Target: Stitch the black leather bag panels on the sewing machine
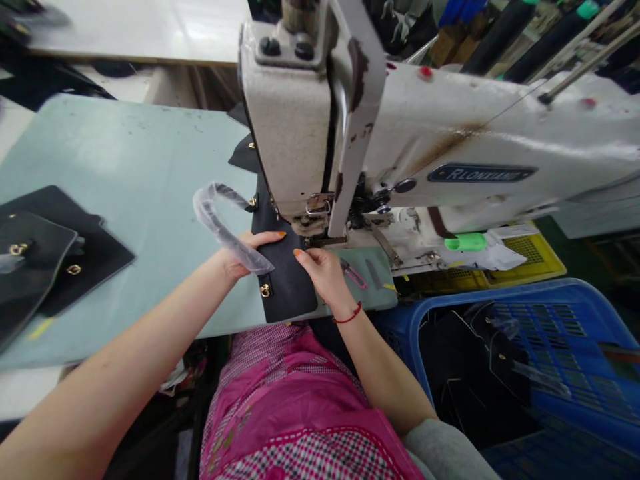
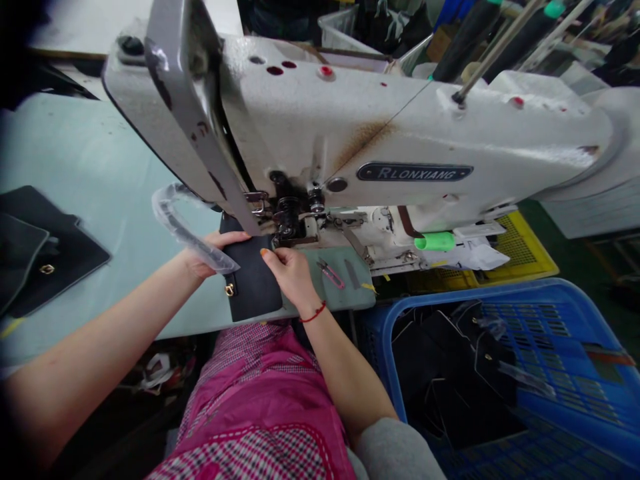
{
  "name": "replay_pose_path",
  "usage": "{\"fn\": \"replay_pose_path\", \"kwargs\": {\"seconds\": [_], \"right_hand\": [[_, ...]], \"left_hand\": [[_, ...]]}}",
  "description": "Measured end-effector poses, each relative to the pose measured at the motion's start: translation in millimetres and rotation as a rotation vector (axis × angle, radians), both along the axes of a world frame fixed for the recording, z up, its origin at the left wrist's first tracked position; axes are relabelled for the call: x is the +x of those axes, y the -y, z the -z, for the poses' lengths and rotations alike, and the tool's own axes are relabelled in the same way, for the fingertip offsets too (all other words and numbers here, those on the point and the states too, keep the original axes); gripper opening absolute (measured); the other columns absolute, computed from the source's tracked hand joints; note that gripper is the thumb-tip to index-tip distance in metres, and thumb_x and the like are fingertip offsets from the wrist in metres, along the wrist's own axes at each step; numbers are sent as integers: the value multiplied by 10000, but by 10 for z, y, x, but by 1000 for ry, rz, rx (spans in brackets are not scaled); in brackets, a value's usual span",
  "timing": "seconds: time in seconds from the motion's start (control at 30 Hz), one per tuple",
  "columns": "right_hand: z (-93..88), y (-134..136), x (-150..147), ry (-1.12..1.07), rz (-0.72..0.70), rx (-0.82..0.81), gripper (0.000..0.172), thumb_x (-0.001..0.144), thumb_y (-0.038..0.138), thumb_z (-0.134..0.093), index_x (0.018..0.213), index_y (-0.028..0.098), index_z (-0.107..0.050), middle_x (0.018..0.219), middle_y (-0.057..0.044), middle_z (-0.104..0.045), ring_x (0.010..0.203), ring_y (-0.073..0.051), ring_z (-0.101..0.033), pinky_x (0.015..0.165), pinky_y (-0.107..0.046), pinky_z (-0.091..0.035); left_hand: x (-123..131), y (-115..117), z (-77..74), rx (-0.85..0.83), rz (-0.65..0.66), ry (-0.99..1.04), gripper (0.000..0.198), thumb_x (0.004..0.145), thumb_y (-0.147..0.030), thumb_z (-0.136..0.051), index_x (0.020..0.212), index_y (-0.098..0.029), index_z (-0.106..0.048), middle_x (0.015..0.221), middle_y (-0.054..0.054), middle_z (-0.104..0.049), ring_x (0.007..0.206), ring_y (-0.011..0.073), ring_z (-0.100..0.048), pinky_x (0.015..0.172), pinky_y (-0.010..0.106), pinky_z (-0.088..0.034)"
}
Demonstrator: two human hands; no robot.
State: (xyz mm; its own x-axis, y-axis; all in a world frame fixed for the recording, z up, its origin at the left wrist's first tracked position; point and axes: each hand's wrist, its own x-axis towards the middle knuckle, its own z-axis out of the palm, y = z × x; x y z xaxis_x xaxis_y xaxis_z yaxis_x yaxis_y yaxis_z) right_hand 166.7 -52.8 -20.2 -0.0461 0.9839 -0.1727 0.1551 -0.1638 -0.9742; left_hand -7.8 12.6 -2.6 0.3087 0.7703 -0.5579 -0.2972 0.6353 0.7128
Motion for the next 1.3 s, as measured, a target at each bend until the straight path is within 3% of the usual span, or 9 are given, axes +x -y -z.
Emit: {"fn": "replay_pose_path", "kwargs": {"seconds": [0.2,0.37,0.67,0.93,1.1,1.3], "right_hand": [[-9,-25,-15,-6,17,33,477,874,546,-561,588,173,-481,591,34,-363,571,-89,-330,526,-237,-241],[1,-59,-17,-6,17,48,485,875,548,-563,587,178,-439,598,37,-323,574,-88,-302,527,-246,-218],[7,-66,-12,11,6,60,493,883,556,-552,590,185,-411,604,33,-310,586,-94,-294,534,-250,-216],[-20,-26,11,126,-3,55,505,900,604,-498,636,174,-502,622,20,-398,613,-109,-364,564,-239,-277],[-65,22,29,215,-8,67,491,935,570,-465,694,160,-585,649,6,-491,637,-119,-426,591,-231,-311],[-213,-48,191,338,-108,75,417,958,460,-507,744,140,-667,673,-6,-587,642,-123,-483,592,-237,-302]], "left_hand": [[-33,-57,29,10,16,37,340,602,-127,-861,929,-130,-772,892,98,-788,748,260,-757,686,327,-655],[-40,-109,37,-2,6,66,316,657,-77,-801,968,-70,-748,902,142,-783,739,265,-751,738,395,-642],[8,-100,-54,-16,-29,59,269,706,-11,-716,974,-32,-733,857,148,-780,678,247,-740,652,371,-630],[-29,-124,29,-36,-6,66,294,753,-28,-688,1044,-34,-733,919,154,-781,744,259,-743,699,398,-627],[-13,-101,10,-2,-7,104,241,708,-39,-737,946,-64,-767,929,165,-780,712,257,-747,669,360,-640],[79,71,-40,-16,-138,124,264,696,1,-722,948,-68,-758,930,157,-781,677,242,-749,693,355,-646]]}}
